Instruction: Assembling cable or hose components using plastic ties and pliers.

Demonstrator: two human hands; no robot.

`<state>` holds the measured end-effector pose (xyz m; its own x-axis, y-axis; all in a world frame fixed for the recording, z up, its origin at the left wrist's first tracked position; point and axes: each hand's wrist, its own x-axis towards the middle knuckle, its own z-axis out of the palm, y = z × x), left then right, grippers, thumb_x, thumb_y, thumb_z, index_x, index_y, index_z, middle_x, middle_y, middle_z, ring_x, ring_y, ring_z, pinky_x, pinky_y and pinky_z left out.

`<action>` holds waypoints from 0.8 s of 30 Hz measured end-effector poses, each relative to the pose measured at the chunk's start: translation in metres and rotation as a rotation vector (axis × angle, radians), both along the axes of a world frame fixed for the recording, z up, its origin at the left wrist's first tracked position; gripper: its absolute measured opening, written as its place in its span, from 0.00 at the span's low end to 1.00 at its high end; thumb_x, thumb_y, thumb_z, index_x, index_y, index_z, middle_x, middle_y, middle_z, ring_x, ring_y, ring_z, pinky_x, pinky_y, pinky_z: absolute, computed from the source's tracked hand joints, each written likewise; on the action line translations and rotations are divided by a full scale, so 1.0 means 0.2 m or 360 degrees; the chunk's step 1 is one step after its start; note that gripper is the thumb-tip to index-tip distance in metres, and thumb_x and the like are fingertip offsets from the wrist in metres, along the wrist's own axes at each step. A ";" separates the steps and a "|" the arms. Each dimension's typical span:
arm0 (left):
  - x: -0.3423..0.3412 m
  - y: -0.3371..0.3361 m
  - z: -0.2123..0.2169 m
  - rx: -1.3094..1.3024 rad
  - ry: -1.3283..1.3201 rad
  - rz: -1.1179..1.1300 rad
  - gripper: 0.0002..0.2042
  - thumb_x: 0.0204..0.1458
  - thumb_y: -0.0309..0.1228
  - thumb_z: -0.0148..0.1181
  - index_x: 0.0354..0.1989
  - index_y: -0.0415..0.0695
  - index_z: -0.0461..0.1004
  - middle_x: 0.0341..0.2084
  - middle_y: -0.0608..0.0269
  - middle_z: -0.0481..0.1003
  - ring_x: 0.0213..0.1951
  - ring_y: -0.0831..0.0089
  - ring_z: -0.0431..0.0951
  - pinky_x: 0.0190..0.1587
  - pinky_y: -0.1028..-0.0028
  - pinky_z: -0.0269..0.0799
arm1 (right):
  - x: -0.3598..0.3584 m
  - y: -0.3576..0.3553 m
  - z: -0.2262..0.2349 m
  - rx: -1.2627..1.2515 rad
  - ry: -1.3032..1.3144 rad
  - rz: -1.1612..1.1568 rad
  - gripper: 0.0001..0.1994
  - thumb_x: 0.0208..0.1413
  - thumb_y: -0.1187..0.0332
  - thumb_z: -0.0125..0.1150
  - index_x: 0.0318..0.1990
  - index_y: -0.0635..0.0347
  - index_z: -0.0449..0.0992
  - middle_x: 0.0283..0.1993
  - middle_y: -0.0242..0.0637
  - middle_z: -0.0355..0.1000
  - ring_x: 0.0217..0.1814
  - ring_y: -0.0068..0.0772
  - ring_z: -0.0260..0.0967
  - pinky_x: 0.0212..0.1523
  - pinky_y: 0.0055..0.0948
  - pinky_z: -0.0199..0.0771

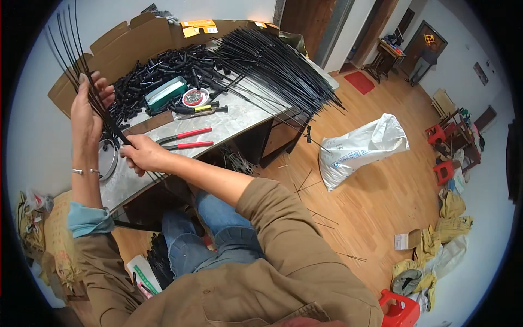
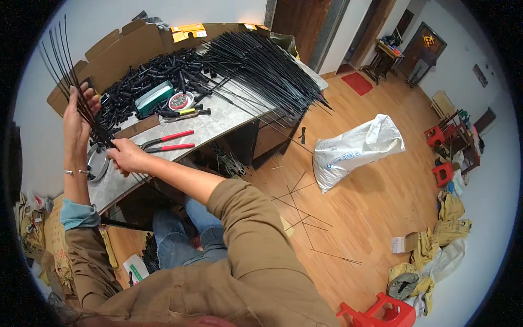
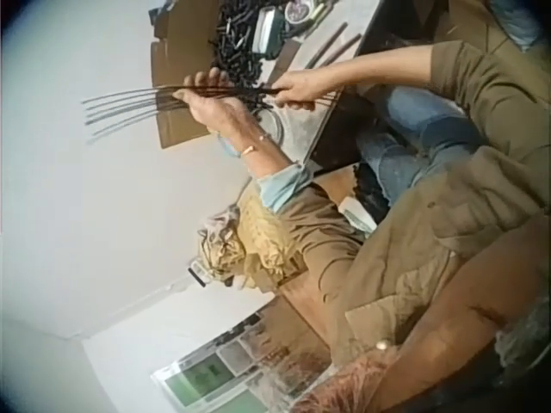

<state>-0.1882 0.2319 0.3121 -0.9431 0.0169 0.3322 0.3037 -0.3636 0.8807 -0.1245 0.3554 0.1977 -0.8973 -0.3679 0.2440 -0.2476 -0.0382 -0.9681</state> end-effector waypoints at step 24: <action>0.16 0.20 0.04 0.0107 -0.0251 -0.0364 0.16 0.63 0.29 0.43 0.57 0.36 0.65 0.33 0.60 0.75 0.37 0.69 0.79 0.41 0.68 0.77 | -0.46 1.61 -0.22 0.1958 0.0051 -0.1612 0.13 0.50 0.60 0.56 0.38 0.53 0.81 0.38 0.45 0.77 0.44 0.49 0.74 0.44 0.45 0.73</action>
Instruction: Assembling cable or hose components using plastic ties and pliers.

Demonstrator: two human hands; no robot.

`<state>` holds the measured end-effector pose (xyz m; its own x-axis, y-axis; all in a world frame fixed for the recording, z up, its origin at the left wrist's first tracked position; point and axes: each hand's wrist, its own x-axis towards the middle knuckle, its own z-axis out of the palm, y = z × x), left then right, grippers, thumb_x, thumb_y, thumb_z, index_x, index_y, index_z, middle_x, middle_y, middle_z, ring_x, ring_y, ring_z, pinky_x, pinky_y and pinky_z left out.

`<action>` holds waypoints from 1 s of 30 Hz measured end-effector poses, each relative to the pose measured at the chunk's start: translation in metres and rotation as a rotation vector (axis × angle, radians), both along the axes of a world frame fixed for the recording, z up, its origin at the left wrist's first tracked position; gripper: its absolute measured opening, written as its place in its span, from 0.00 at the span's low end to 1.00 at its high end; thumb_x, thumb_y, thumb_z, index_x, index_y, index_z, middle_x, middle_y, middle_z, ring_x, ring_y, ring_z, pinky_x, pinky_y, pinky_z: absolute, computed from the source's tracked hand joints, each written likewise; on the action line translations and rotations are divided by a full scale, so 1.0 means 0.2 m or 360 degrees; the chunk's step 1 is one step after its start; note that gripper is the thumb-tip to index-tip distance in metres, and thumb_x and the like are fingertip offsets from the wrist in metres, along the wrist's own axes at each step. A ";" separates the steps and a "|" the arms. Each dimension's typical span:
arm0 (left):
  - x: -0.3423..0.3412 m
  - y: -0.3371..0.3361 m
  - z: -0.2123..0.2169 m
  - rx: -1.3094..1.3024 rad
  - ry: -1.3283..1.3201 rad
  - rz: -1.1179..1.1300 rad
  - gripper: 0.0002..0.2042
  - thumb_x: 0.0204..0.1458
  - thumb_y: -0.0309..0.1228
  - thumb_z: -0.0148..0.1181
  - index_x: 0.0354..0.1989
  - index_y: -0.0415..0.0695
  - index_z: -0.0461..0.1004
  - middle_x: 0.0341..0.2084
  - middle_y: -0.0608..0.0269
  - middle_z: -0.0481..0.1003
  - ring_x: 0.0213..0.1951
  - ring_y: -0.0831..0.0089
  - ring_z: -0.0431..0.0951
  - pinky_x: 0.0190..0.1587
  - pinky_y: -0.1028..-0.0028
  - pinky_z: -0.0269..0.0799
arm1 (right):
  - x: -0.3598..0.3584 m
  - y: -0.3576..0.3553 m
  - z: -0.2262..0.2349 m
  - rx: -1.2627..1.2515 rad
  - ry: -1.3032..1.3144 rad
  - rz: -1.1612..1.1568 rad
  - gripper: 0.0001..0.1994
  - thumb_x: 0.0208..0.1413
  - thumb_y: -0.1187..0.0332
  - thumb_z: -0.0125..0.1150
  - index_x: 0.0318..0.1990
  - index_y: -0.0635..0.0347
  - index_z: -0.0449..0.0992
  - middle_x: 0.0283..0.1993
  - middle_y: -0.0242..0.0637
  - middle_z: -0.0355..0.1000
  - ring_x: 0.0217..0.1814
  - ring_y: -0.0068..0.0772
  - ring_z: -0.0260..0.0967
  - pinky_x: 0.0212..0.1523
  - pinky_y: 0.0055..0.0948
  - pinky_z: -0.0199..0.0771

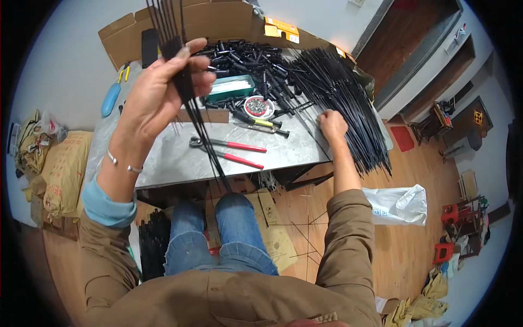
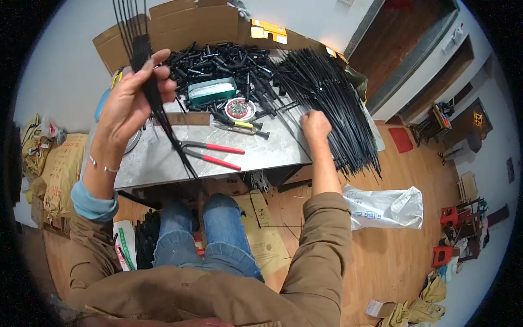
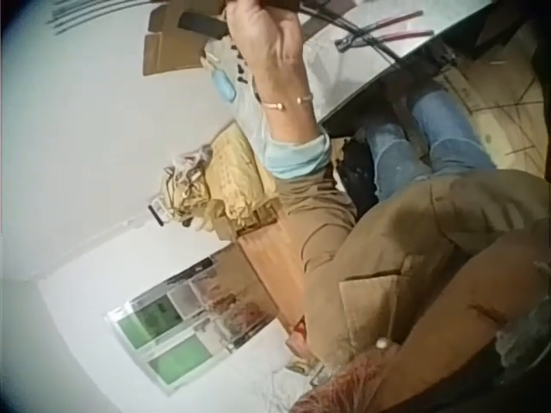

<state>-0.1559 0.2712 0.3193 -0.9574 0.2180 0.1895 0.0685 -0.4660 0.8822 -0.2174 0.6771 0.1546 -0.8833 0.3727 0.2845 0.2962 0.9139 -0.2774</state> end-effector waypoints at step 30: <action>0.36 0.20 -0.13 0.0203 -0.0182 -0.0171 0.09 0.62 0.28 0.47 0.43 0.35 0.70 0.37 0.53 0.76 0.37 0.64 0.80 0.39 0.70 0.80 | 0.89 -1.03 0.67 -0.1965 0.0430 0.1311 0.08 0.60 0.70 0.55 0.41 0.66 0.74 0.21 0.25 0.64 0.16 0.13 0.55 0.15 0.14 0.53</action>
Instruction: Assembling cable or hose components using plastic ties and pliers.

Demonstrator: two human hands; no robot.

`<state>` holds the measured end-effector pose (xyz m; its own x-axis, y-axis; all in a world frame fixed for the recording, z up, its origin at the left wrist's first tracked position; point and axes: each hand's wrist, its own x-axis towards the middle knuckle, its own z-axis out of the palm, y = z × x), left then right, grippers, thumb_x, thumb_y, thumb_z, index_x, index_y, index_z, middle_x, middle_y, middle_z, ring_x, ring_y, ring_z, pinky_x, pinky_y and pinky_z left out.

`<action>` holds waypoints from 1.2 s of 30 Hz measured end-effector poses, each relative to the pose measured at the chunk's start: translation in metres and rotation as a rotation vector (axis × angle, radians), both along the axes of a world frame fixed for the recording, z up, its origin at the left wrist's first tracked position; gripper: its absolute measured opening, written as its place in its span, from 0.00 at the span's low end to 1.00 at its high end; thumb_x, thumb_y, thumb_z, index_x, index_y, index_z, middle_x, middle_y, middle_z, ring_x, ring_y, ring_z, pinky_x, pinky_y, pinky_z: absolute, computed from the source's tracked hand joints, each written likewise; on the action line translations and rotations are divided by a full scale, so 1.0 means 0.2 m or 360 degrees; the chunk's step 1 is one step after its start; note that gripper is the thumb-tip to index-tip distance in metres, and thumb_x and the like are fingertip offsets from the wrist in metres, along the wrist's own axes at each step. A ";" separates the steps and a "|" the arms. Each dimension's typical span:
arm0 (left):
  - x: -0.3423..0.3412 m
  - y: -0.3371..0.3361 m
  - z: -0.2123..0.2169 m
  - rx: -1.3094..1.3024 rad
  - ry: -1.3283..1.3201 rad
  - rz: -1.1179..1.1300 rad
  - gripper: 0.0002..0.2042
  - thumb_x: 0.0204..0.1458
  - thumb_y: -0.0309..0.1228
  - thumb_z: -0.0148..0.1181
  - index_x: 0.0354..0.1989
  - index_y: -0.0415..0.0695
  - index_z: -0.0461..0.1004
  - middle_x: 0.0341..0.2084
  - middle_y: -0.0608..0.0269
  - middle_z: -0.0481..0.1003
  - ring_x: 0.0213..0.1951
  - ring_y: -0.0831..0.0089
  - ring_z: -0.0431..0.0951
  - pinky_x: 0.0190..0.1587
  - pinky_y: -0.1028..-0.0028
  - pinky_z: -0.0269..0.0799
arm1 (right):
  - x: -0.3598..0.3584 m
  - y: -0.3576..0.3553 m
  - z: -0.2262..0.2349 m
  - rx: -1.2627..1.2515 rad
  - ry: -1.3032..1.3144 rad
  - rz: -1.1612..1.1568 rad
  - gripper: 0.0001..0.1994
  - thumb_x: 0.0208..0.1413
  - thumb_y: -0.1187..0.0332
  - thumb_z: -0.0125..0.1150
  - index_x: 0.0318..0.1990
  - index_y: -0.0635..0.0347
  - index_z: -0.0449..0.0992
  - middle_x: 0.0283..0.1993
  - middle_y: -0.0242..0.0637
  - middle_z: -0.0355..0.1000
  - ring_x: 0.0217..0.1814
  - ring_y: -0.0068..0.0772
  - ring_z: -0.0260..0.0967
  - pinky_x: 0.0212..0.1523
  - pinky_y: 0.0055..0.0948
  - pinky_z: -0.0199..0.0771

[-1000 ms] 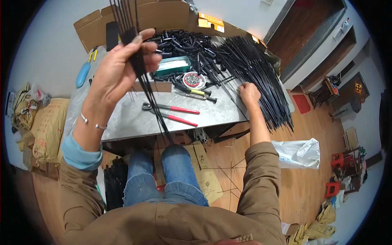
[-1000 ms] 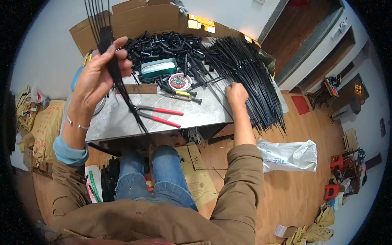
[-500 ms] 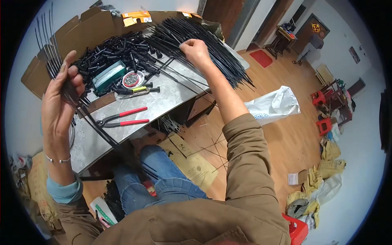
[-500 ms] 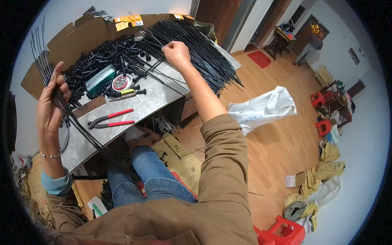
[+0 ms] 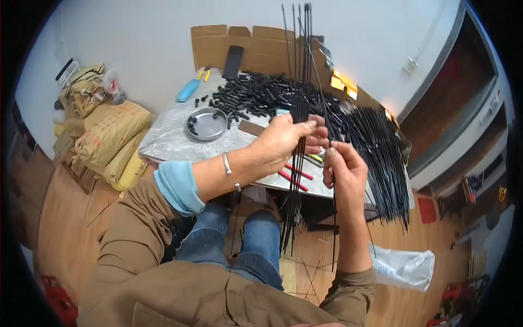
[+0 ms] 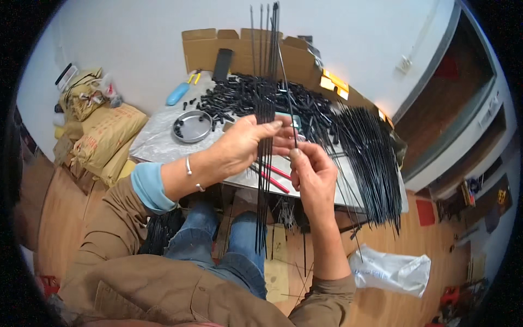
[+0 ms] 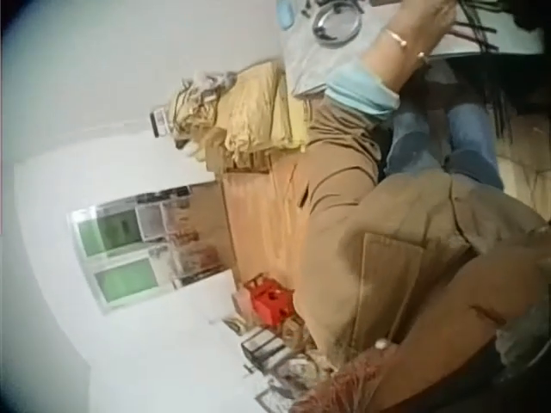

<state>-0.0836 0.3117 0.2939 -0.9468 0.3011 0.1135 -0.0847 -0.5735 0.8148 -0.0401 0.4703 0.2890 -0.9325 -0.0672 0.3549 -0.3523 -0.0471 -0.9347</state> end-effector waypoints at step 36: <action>0.01 -0.61 0.06 -0.0301 0.0059 -0.0251 0.17 0.60 0.29 0.50 0.55 0.33 0.65 0.43 0.47 0.75 0.45 0.58 0.78 0.50 0.59 0.76 | -0.46 -0.02 -0.81 0.1971 0.0509 -0.0595 0.08 0.46 0.62 0.64 0.31 0.55 0.77 0.35 0.38 0.72 0.42 0.43 0.69 0.41 0.44 0.63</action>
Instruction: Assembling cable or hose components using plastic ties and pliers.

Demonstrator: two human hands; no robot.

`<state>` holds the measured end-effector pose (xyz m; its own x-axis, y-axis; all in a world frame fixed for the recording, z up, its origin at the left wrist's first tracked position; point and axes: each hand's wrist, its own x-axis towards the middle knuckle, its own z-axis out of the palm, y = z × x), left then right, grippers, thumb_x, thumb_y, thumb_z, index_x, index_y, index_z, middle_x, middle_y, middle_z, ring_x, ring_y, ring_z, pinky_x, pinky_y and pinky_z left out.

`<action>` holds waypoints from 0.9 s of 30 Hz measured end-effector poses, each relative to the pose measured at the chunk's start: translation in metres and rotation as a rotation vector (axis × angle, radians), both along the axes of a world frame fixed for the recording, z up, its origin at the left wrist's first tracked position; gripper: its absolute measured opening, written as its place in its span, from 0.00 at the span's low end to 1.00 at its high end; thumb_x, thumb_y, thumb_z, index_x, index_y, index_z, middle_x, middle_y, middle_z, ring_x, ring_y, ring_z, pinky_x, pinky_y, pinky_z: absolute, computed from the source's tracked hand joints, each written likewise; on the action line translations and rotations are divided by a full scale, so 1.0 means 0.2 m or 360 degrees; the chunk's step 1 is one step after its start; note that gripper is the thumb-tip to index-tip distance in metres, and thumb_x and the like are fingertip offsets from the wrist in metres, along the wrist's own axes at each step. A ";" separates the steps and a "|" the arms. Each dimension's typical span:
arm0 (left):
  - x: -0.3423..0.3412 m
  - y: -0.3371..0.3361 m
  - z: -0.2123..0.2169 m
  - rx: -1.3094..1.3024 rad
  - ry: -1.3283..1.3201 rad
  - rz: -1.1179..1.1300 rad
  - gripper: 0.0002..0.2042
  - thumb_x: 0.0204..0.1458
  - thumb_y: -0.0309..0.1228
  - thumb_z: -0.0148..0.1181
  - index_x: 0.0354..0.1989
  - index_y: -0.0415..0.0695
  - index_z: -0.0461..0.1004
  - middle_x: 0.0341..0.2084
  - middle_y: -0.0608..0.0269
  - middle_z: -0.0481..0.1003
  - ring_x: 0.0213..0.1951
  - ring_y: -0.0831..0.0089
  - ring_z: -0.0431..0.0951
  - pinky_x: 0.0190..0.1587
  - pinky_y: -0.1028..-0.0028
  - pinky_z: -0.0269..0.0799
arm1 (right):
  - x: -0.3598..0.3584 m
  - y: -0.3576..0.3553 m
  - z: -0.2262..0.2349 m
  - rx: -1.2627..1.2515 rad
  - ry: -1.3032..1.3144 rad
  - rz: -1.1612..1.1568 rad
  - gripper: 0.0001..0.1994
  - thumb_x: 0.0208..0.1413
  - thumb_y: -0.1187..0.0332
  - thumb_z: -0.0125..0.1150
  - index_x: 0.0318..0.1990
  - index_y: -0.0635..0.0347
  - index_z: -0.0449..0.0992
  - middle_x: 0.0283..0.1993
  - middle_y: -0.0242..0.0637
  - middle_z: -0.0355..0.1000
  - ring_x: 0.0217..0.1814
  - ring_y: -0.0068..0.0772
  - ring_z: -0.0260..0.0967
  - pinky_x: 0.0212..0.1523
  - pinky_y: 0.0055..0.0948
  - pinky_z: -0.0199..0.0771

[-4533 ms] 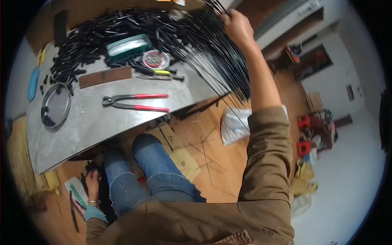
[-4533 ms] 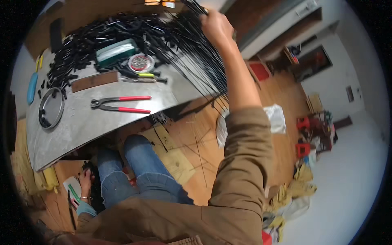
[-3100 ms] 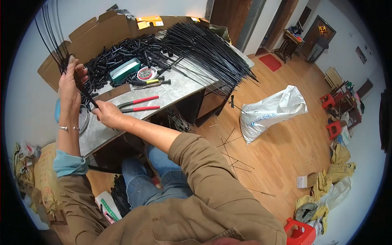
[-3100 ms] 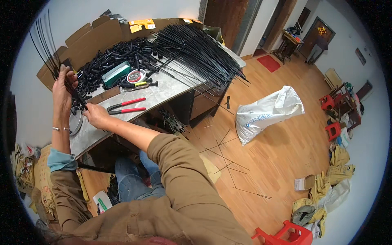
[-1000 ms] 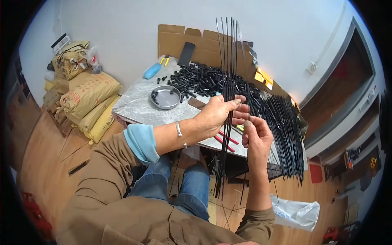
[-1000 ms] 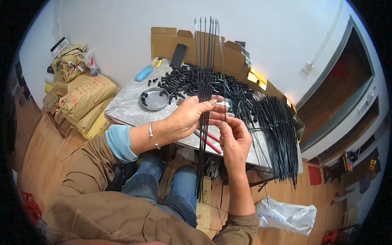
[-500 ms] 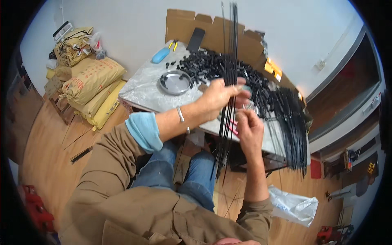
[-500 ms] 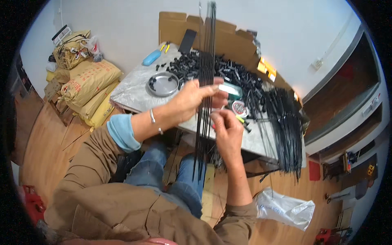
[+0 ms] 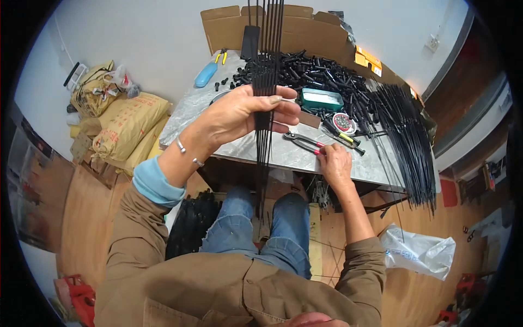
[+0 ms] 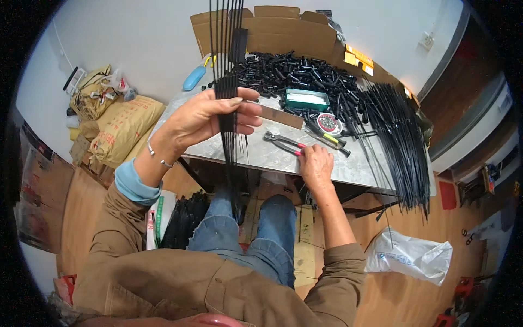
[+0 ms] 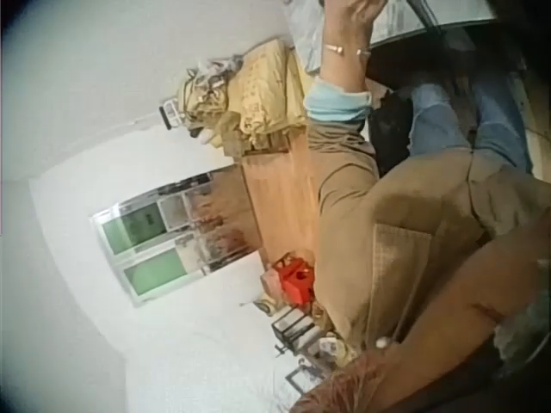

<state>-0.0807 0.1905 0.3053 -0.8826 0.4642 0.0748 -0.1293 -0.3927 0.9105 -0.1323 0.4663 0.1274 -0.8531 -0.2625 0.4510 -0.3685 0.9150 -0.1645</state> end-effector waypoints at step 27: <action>-0.20 0.04 -0.68 -0.0103 -0.0142 -0.0249 0.16 0.57 0.32 0.56 0.48 0.33 0.70 0.40 0.48 0.77 0.46 0.60 0.78 0.53 0.63 0.72 | -0.67 -0.44 0.31 0.0315 0.0321 0.0617 0.34 0.39 0.67 0.69 0.59 0.57 0.65 0.60 0.40 0.66 0.63 0.45 0.61 0.65 0.52 0.50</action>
<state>-0.1199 0.1993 0.1695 -0.8011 0.5976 -0.0347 -0.2654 -0.3025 0.9155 -0.2669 0.3782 0.1904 -0.5758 -0.6417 0.5066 -0.6956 0.7102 0.1088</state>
